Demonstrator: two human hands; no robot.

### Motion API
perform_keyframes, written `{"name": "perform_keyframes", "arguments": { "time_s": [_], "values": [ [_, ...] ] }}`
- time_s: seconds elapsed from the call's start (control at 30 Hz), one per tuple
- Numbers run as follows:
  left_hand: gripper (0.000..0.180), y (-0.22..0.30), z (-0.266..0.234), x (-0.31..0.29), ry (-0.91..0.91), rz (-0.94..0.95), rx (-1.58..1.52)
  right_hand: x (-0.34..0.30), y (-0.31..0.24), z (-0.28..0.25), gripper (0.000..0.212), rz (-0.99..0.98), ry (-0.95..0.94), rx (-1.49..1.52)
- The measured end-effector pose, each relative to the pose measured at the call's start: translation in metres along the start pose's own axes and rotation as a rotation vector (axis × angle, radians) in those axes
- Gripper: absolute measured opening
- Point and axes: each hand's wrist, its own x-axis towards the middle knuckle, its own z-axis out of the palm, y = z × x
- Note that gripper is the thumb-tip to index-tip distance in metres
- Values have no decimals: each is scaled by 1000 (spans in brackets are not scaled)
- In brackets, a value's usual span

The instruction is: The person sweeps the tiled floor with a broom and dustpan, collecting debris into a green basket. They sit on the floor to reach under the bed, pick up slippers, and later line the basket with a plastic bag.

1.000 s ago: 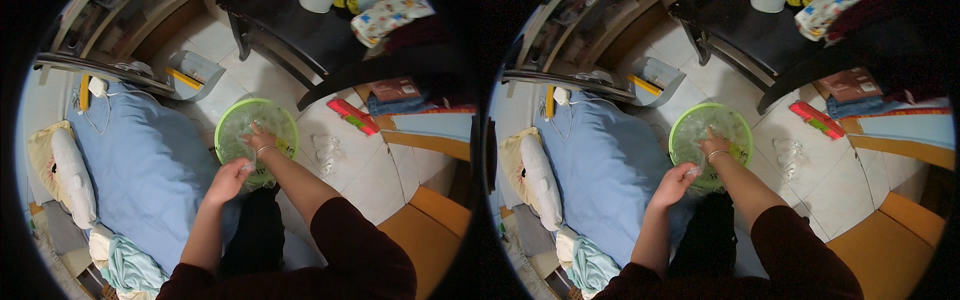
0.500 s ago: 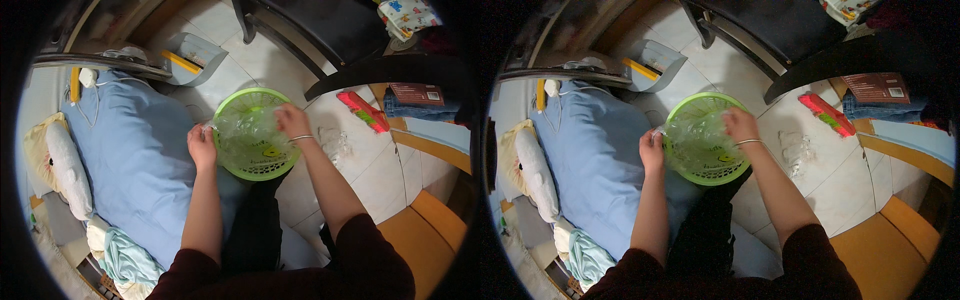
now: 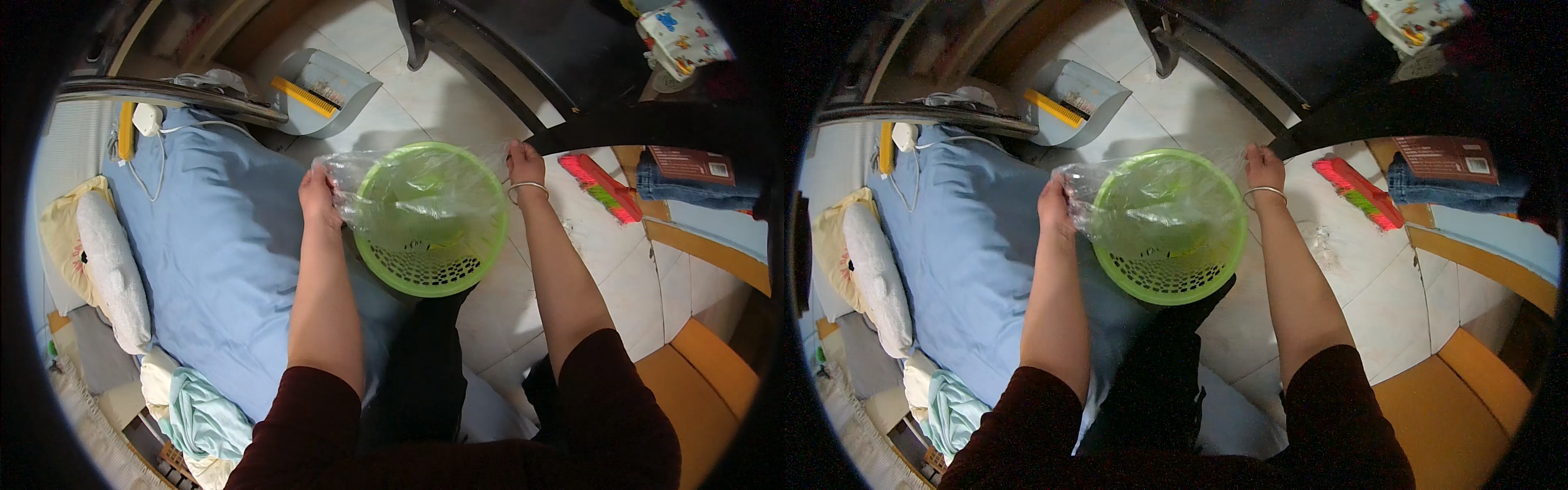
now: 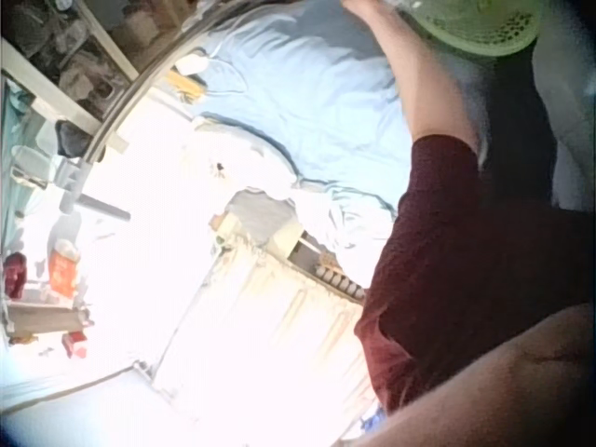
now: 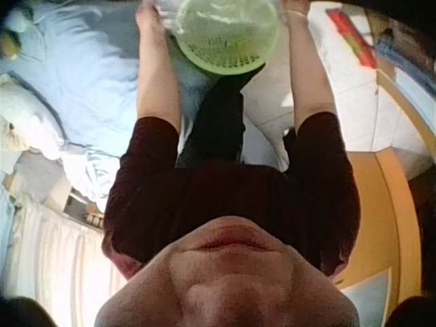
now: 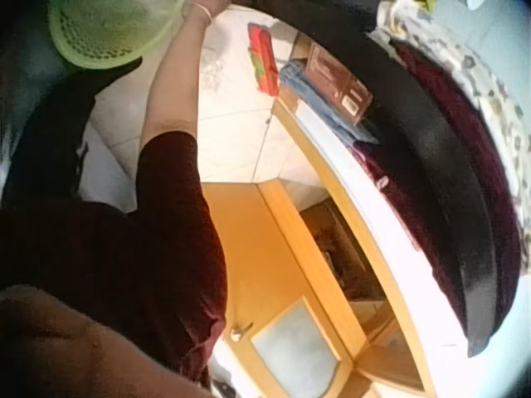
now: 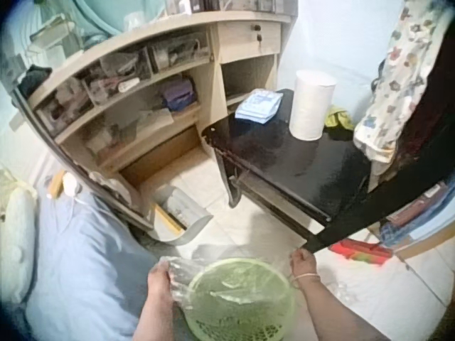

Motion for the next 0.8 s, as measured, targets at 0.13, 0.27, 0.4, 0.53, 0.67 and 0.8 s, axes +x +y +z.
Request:
{"name": "perform_keyframes", "arguments": {
  "time_s": [0.13, 0.27, 0.4, 0.53, 0.67, 0.8],
  "values": [
    [18, -10, -21, 51, -57, -83, 18, 2, -6, 11, 33, 263, -27, 11],
    [18, -61, -32, 69, 195, -313, 21, -3, 6, 2, 25, 672, -251, -120],
    [27, -115, -72, 71, 15, -408, 874, -26, 30, -4, 22, 908, -349, -214],
    [38, -85, -72, 46, -221, -40, 1660, -60, 56, -35, 43, 706, -252, 242],
    [41, 7, -16, -44, 24, 627, 1595, -98, 1, -57, 54, 87, -43, -499],
    [48, 25, 9, -95, -583, 998, 1392, -133, -79, -38, 63, -692, -237, -746]
  ]
}}
